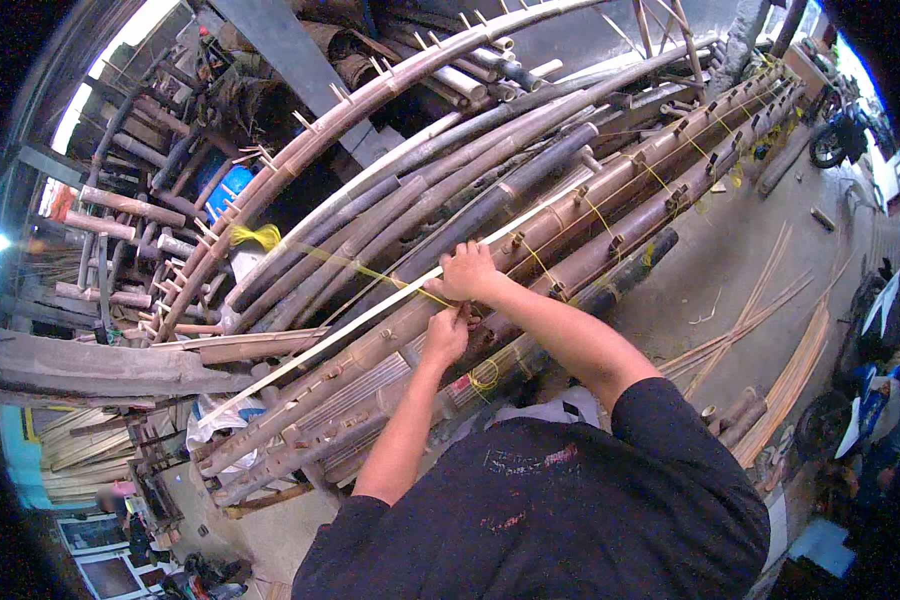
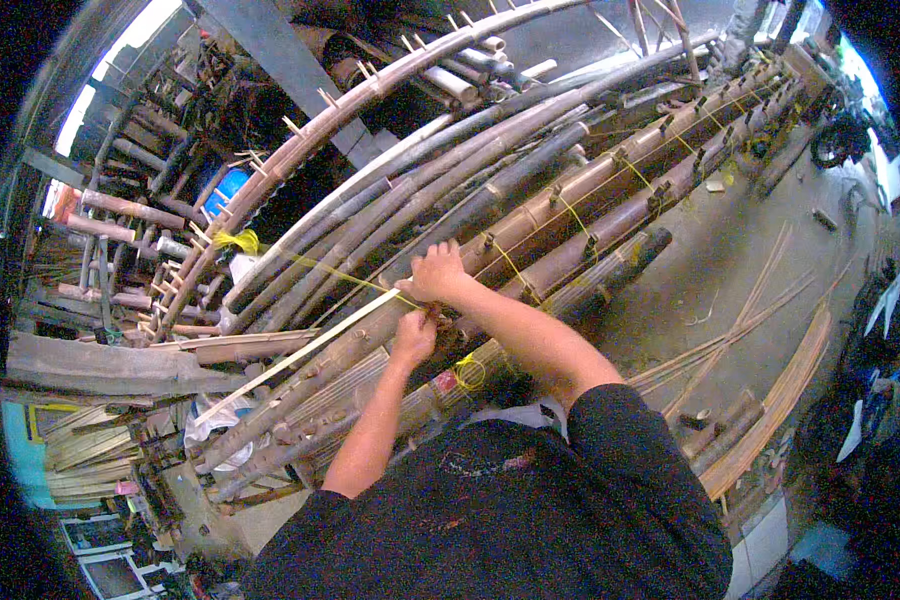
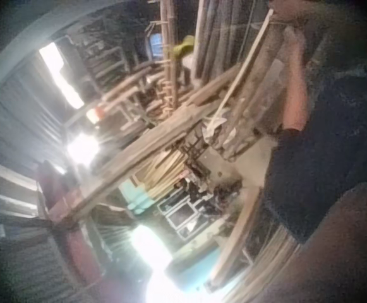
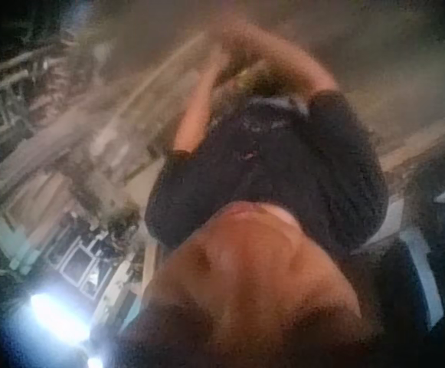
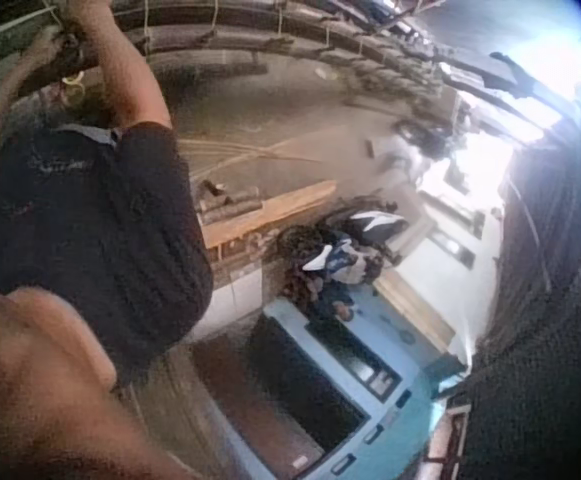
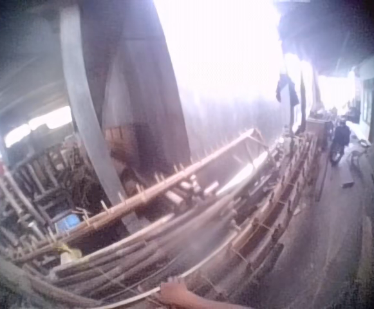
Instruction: The person repeatedly ties bundles of bamboo poles with yellow plastic straps. They wrap the strap around the poles, pull it tight, and tie knots to secure the bundles. The person occasionally picks up additional bamboo pieces from the floor and adds them to the bundles.
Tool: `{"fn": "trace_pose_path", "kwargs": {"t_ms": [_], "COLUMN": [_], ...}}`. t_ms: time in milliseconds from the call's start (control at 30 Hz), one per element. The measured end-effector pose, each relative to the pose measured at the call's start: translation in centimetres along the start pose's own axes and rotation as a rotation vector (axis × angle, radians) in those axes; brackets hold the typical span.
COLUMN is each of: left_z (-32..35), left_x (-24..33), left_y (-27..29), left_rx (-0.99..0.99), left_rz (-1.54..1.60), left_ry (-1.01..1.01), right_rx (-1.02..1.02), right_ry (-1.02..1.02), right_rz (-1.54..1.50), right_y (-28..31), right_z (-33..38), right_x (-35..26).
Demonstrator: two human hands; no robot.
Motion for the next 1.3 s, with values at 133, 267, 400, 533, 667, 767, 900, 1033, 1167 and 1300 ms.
{"fn": "trace_pose_path", "kwargs": {"t_ms": [133,267,400,533,667,767,900,1033,1167,1300], "left_z": [1.2,1.2,-0.7,-8.6,-14.5,-16.1,-17.9,-19.9,-19.1,-13.0], "left_x": [0.1,0.2,1.1,4.1,-6.1,-8.3,8.2,26.3,37.6,39.7], "left_y": [0.5,0.7,1.9,7.6,1.9,0.0,-2.3,-13.9,-34.9,-62.9], "left_rx": [0.099,0.11,0.158,0.259,0.13,-0.228,-0.161,-0.143,-0.363,-0.923], "left_rz": [0.058,0.086,0.243,0.251,-0.565,-0.705,-0.683,-0.548,-0.344,-0.226], "left_ry": [-0.025,0.062,-0.064,-0.049,-0.077,0.097,0.003,-0.353,-0.665,-0.372], "right_rx": [-0.295,-0.612,-0.214,-0.071,-0.187,-0.133,-0.089,-0.003,0.215,0.378], "right_ry": [-0.009,0.254,0.379,0.395,0.417,0.094,-0.393,-0.776,-1.036,-1.493], "right_rz": [-0.903,-0.72,-0.562,-0.394,-0.626,-0.619,-0.742,-0.881,-1.061,-1.134], "right_y": [3.4,2.3,-2.0,-3.9,-1.6,1.8,0.2,-2.1,-8.5,-20.0], "right_z": [2.6,15.8,17.4,18.7,19.3,22.9,31.5,43.5,54.9,68.7], "right_x": [-1.4,-5.3,-5.1,-4.0,-3.5,3.8,18.8,33.9,49.8,66.4]}}
Point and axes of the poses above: each hand's wrist, its own z-axis away from the middle knuckle, its own y-axis out of the back of the hand, x = y × z, the point moved 9 cm from there along -z, towards the middle knuckle, and after that the axes turned 3 degrees about -x, right-handed, at the moved point
